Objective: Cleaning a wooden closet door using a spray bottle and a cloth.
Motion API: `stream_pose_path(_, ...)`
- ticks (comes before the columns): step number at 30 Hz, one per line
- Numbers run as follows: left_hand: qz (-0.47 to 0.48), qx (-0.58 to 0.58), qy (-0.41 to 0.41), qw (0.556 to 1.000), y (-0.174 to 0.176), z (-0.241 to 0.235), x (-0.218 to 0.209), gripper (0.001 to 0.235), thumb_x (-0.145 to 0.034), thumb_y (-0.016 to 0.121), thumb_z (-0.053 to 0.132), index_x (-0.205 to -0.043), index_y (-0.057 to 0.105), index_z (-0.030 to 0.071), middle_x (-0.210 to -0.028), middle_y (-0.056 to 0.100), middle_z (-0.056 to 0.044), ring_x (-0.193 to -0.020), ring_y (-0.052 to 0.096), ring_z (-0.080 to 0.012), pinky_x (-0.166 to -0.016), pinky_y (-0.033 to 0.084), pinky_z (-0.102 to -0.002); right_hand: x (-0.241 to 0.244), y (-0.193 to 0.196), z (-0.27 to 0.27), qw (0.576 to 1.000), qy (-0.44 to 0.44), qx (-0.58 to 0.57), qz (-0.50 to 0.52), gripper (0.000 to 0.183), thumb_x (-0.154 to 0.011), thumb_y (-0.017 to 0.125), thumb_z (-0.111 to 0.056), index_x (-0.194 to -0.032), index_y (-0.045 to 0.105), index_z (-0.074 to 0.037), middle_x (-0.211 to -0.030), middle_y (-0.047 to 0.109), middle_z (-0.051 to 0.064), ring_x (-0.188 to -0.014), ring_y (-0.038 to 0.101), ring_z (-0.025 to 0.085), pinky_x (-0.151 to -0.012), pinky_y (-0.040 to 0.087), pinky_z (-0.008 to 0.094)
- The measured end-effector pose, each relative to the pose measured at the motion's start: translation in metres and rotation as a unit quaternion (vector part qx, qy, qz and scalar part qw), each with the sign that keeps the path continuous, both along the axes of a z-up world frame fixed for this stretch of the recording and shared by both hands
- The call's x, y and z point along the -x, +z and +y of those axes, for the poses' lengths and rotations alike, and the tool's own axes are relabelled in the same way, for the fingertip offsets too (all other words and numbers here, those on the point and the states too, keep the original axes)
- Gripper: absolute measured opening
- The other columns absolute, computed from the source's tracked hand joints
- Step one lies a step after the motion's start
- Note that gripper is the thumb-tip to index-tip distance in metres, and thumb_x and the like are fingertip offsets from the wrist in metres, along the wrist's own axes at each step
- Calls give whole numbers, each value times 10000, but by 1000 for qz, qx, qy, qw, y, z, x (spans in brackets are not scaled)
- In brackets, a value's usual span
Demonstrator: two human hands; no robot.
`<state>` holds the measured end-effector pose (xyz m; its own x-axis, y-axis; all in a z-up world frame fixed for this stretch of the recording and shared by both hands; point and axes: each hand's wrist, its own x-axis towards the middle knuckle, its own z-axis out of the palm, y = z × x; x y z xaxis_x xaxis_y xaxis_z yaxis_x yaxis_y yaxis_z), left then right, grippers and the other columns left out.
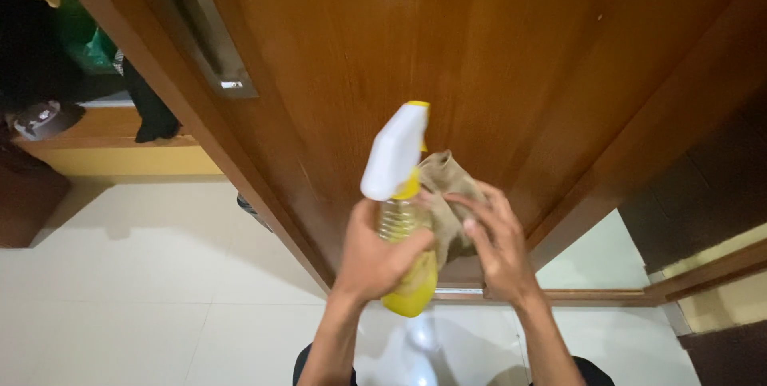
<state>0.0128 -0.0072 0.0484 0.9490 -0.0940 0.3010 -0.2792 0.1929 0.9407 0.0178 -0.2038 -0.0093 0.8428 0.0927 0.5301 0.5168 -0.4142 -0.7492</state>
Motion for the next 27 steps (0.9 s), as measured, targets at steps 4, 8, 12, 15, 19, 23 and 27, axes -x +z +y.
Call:
stream_pose_path(4,-70,-120,-15,990,42,-26,13,297,-599,742,55,-888,693,10,-752,690,-137,-768,630,-189,-693,552,-407,5,-26,8,976,84,-170,110,933,-979,335,-671,-1560,296,58,-1623,172,332,-1449,216,550,-1166,183,662)
stream_pose_path(8,-109,-216,-50,969,45,-35,13,400,-683,671,242,-1019,703,27,-857,751,-76,-706,666,-201,-667,547,-317,1,-75,0,816,306,-455,184,737,-968,619,-537,-1450,516,12,-1413,616,164,-1261,605,302,-1055,488,460)
stream_pose_path(12,-17,-186,-121,975,48,-33,8,464,-664,692,212,-1080,712,7,-929,753,-83,-768,685,-180,-720,581,-302,1,-78,0,763,279,-536,228,799,-836,807,-300,-1502,444,-48,-1401,609,176,-1193,642,304,-958,585,407)
stream_pose_path(15,32,-36,-239,970,30,-30,-2,480,-726,632,117,-1190,669,-3,-1229,714,-121,-1093,684,-242,-957,559,-373,4,-54,2,730,168,-586,307,389,-1009,443,-249,-1295,573,-20,-1092,658,165,-847,636,185,-638,524,269)
stream_pose_path(19,-21,4,-258,966,20,-32,2,688,-732,621,0,-1409,517,65,-1341,682,-122,-1199,671,-254,-1059,538,-391,1,-29,0,701,59,-625,337,272,-1008,409,-158,-1231,549,-89,-1076,606,99,-863,576,155,-742,485,301)
stream_pose_path(23,-26,-9,-189,982,24,-33,5,308,-682,604,23,-989,615,49,-1309,719,-128,-1092,679,-243,-939,554,-351,3,20,-16,655,4,-711,258,437,-1055,400,-380,-1309,596,-83,-1179,651,110,-1033,610,214,-933,489,403)
stream_pose_path(27,-10,10,-155,988,11,-31,3,279,-692,612,-4,-969,602,32,-1296,719,-138,-1120,651,-244,-959,535,-370,15,46,-16,687,-96,-677,246,888,-894,306,-709,-1454,518,-53,-1415,607,163,-1249,578,279,-1054,435,400)
